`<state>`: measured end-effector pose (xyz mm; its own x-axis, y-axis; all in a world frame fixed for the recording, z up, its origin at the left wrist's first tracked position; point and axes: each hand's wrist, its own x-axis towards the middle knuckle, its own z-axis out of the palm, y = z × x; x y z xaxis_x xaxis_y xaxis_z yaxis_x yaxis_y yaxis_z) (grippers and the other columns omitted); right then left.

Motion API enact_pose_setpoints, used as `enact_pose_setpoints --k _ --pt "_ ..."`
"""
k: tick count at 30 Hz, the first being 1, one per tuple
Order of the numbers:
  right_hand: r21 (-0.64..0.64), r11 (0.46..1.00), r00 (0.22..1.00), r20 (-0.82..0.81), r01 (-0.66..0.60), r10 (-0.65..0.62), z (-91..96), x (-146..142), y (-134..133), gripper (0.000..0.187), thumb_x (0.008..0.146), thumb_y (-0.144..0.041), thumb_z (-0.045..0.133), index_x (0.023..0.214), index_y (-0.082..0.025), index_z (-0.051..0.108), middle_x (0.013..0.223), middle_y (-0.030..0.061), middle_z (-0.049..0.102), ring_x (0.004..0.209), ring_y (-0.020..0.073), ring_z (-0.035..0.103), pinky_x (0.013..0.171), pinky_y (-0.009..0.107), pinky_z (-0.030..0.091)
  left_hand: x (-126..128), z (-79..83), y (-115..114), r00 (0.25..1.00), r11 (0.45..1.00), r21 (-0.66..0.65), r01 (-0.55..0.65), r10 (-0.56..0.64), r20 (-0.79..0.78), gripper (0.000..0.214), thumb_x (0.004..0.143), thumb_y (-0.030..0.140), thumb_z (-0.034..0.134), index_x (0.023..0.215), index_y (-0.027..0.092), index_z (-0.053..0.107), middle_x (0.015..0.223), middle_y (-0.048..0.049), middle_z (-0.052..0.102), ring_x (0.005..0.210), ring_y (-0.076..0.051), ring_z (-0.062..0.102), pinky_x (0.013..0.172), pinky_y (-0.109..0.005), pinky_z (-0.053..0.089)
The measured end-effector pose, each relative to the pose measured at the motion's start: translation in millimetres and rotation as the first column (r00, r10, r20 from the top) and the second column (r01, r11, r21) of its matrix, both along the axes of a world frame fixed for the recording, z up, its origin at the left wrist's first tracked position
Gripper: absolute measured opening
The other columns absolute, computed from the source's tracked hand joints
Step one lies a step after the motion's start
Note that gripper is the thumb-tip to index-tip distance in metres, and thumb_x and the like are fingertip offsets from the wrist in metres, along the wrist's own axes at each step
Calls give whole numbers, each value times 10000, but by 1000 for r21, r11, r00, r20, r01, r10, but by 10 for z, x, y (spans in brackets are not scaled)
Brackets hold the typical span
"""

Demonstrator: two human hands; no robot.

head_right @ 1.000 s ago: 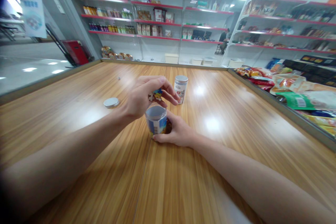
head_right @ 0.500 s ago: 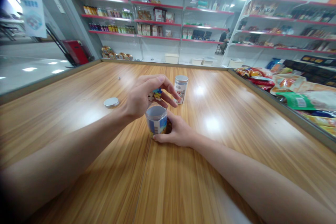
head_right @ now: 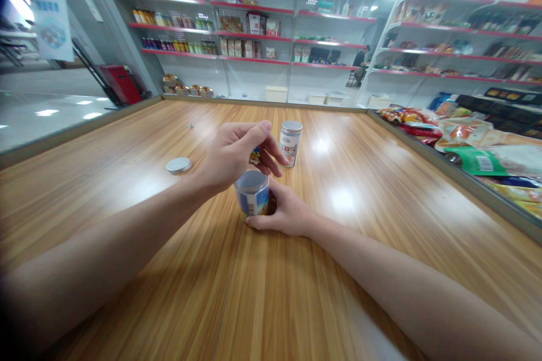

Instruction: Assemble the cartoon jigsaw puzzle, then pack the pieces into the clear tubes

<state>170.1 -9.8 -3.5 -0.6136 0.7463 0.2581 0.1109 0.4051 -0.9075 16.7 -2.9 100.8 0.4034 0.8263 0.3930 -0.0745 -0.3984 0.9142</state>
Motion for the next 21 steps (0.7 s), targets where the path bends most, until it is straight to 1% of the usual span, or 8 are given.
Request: enact_pose_setpoints --k 3,6,9,12,16,21 --pt "-1 1000 1000 0 -2 2 -7 -2 4 437 745 -322 819 1091 -193 584 964 32 661 863 190 619 784 345 519 9 -14 6 999 999 42 -20 21 -30 393 974 377 492 700 132 631 749 -73 751 563 -109 700 495 -163 496" --pt "6 1000 1000 7 6 -6 -27 4 16 441 748 -327 820 1095 -197 580 949 25 659 853 186 615 781 343 520 8 -21 -1 997 997 75 -35 40 -61 341 958 343 527 720 128 643 777 -75 755 609 -113 715 504 -149 501" --pt "7 1000 1000 14 -1 1 -41 9 22 438 755 -321 815 1103 -198 580 967 30 661 875 192 619 797 349 523 6 -21 -9 995 993 113 -38 48 -91 330 956 341 531 735 126 651 805 -84 759 641 -119 722 489 -142 489" --pt "-1 1000 1000 10 -6 6 -41 9 19 421 758 -319 809 1093 -197 585 973 34 663 885 199 624 797 356 527 4 -18 -9 992 989 143 -39 55 -114 332 954 351 532 743 127 656 817 -89 760 625 -117 712 455 -143 470" --pt "-14 1000 1000 7 -6 6 -33 9 13 421 755 -329 814 1080 -198 582 955 29 659 867 196 621 778 351 528 3 -14 -3 991 986 158 -44 63 -116 325 950 350 535 741 128 649 813 -87 758 624 -119 711 441 -142 461" --pt "-14 1000 1000 19 1 -1 -34 9 16 415 754 -321 815 1064 -202 567 938 24 652 851 188 610 754 338 524 -8 -6 -10 993 987 160 -18 37 -115 300 938 333 545 742 127 638 812 -86 752 650 -133 718 443 -150 463"
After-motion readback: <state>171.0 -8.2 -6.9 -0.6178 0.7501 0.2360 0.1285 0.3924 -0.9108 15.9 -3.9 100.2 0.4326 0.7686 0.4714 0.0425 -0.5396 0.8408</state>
